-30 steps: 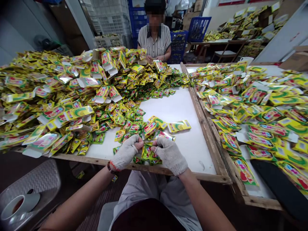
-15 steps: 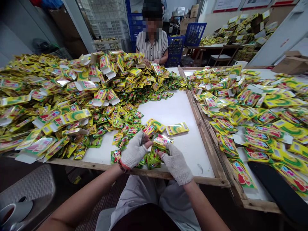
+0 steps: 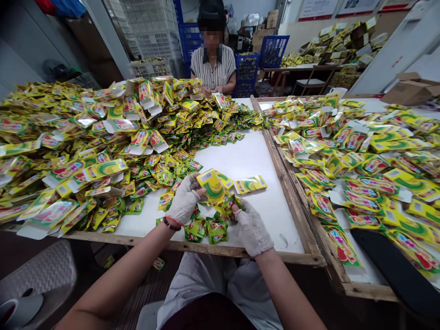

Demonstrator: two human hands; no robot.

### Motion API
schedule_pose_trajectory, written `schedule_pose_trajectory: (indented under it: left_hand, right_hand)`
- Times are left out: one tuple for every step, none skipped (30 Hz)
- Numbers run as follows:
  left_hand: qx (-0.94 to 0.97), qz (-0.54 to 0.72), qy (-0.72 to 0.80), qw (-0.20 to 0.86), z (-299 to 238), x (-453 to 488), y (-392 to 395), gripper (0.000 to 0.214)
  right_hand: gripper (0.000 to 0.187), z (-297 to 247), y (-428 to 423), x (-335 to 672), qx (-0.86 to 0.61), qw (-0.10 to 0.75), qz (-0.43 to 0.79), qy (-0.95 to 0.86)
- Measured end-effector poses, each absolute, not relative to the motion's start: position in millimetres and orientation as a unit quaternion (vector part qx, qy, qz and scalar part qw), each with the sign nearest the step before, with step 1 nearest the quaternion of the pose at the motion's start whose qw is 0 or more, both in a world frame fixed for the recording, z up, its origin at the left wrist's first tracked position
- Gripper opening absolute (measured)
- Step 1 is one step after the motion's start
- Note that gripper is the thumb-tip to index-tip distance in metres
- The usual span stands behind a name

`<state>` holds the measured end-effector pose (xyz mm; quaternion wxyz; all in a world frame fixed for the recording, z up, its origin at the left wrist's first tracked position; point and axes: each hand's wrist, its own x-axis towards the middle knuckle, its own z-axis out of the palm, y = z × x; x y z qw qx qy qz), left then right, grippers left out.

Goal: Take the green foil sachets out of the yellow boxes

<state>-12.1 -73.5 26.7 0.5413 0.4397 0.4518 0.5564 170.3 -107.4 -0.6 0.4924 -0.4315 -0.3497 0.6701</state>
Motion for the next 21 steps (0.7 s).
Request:
schedule_pose_trajectory:
  left_hand:
    - [0.423,0.557,0.447,0.557,24,-11,-80,0.051]
    - [0.421,0.555,0.451,0.558,21,-11,-87,0.053]
    - [0.431,0.555,0.465,0.539,21,-12,-92,0.057]
    - [0.448,0.560,0.484,0.501,22,-15,-96,0.062]
    - [0.469,0.569,0.506,0.448,26,-20,-99,0.067]
    - [0.491,0.576,0.523,0.392,31,-26,-100,0.070]
    - [0.513,0.573,0.534,0.351,38,-34,-99,0.068]
    - [0.536,0.556,0.538,0.338,46,-41,-97,0.062]
    - [0.560,0.523,0.534,0.356,54,-49,-95,0.055]
    - [0.588,0.471,0.521,0.401,62,-55,-92,0.053]
    - [0.617,0.402,0.499,0.457,68,-59,-89,0.054]
    - [0.643,0.323,0.469,0.512,73,-61,-87,0.055]
    - [0.665,0.243,0.434,0.557,76,-62,-86,0.055]
    - [0.683,0.176,0.400,0.585,77,-61,-87,0.054]
    - [0.699,0.129,0.374,0.595,76,-60,-88,0.054]
    - [0.716,0.108,0.368,0.584,74,-58,-91,0.054]
    - [0.735,0.109,0.386,0.547,72,-55,-94,0.053]
    - [0.756,0.122,0.423,0.486,68,-53,-98,0.052]
    - [0.773,0.136,0.468,0.405,65,-51,-102,0.050]
    - [0.785,0.145,0.513,0.317,62,-49,-106,0.048]
    - [0.792,0.146,0.544,0.237,59,-47,-110,0.047]
  right_hand:
    - [0.043,0,-106,167,-0.428,0.485,0.676,-0.353]
    - [0.043,0,-105,165,-0.433,0.476,0.672,-0.367]
    - [0.043,0,-103,165,-0.443,0.466,0.658,-0.392]
    - [0.042,1,-102,166,-0.459,0.454,0.632,-0.428]
    - [0.040,2,-101,168,-0.476,0.443,0.595,-0.473]
    - [0.037,3,-100,171,-0.493,0.435,0.542,-0.523]
    - [0.033,4,-99,175,-0.501,0.431,0.481,-0.576]
    - [0.028,7,-100,178,-0.495,0.429,0.417,-0.630]
    - [0.022,10,-102,180,-0.470,0.429,0.353,-0.686]
    - [0.018,14,-104,181,-0.430,0.427,0.291,-0.740]
    - [0.016,19,-107,182,-0.381,0.422,0.233,-0.789]
    - [0.018,23,-110,182,-0.332,0.409,0.180,-0.831]
    - [0.021,26,-113,183,-0.294,0.391,0.132,-0.862]
    - [0.024,28,-115,184,-0.272,0.373,0.092,-0.882]
    - [0.025,29,-117,186,-0.265,0.356,0.066,-0.894]
    - [0.024,28,-119,189,-0.269,0.344,0.057,-0.898]
    - [0.023,26,-120,192,-0.284,0.342,0.067,-0.893]
    - [0.021,24,-121,195,-0.312,0.350,0.089,-0.879]
    - [0.019,22,-122,199,-0.355,0.369,0.117,-0.851]
    - [0.018,20,-123,201,-0.410,0.392,0.147,-0.810]
    - [0.020,19,-124,201,-0.467,0.416,0.173,-0.761]
